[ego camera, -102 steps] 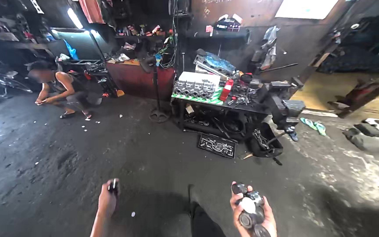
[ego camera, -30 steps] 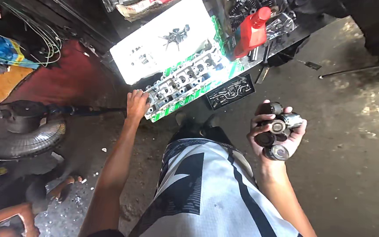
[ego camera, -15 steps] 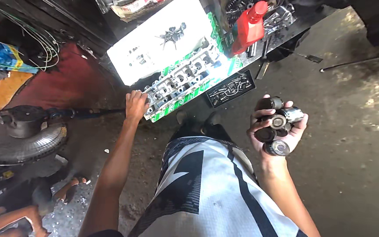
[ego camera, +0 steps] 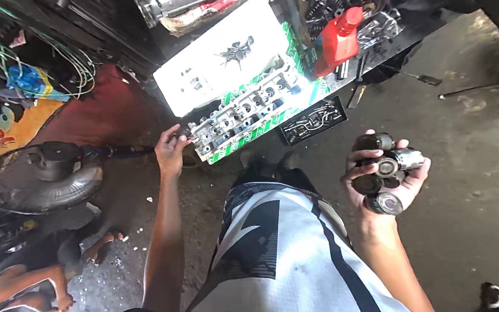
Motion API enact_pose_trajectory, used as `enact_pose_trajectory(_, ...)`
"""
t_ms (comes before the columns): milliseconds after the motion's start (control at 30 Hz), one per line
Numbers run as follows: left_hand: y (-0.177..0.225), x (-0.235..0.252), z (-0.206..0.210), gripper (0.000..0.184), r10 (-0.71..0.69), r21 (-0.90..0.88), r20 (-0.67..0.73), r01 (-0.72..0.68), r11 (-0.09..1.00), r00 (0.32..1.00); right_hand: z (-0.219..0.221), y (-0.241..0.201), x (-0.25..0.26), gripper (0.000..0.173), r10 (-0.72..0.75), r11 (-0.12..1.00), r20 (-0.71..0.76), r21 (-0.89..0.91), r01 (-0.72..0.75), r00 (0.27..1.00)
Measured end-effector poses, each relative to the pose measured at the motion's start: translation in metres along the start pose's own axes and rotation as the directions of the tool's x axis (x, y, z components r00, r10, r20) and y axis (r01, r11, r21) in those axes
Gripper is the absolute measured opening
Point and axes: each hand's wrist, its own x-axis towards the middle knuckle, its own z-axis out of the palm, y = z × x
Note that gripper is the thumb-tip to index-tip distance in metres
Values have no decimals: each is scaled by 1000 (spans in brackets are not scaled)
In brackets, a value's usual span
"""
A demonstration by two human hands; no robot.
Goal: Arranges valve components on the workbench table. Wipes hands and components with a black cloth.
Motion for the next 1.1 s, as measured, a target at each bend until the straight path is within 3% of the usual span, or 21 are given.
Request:
enact_pose_trajectory(267, 10, 23, -1, 42, 43, 272, 75, -62, 960, 996, 9, 11, 1, 78, -6, 1000, 18, -4, 6, 1000)
enact_pose_trajectory(333, 5, 32, -2, 37, -11, 154, 103, -5, 988, 995, 8, 13, -1, 78, -10, 1000, 30, 15, 10, 1000)
enact_pose_trajectory(433, -1, 60, -4, 35, -243, -221, 154, 273, 936, 958, 5, 16, -5, 76, -53, 999, 17, 7, 53, 998)
enact_pose_trajectory(467, -4, 72, -6, 37, -308, -255, 160, 341, 905, 938, 4, 17, -6, 76, -62, 998, 15, -5, 62, 998)
enact_pose_trajectory(500, -7, 85, -8, 37, -346, -175, 153, 370, 912, 926, 2, 18, -8, 76, -64, 998, 17, -14, 64, 998)
enact_pose_trajectory(567, -18, 109, -8, 33, -321, 283, 174, 265, 922, 931, 0, 20, -11, 75, -70, 997, 17, -21, 70, 997)
enact_pose_trajectory(633, -22, 131, -2, 30, -314, 678, 357, -13, 735, 880, -1, 25, -13, 74, -72, 997, 19, -16, 72, 997)
enact_pose_trajectory(667, -24, 141, 7, 30, -340, 773, 427, -143, 618, 838, -1, 28, -14, 74, -80, 997, 16, -15, 80, 997)
enact_pose_trajectory(733, -25, 154, 29, 32, -438, 870, 460, -292, 398, 773, -2, 34, -15, 73, -97, 994, -4, -47, 97, 995)
enact_pose_trajectory(833, -32, 165, 55, 35, -537, 910, 412, -359, 207, 736, -8, 46, -9, 62, -91, 993, -23, -74, 89, 996)
enact_pose_trajectory(967, -47, 171, 66, 32, -574, 922, 373, -361, 140, 729, -8, 74, 25, 55, -136, 973, -70, -198, 120, 988)
enact_pose_trajectory(1100, -62, 168, 68, 23, -542, 930, 356, -347, 123, 762, 0, 102, 98, 54, -184, 942, -86, -300, 150, 979)
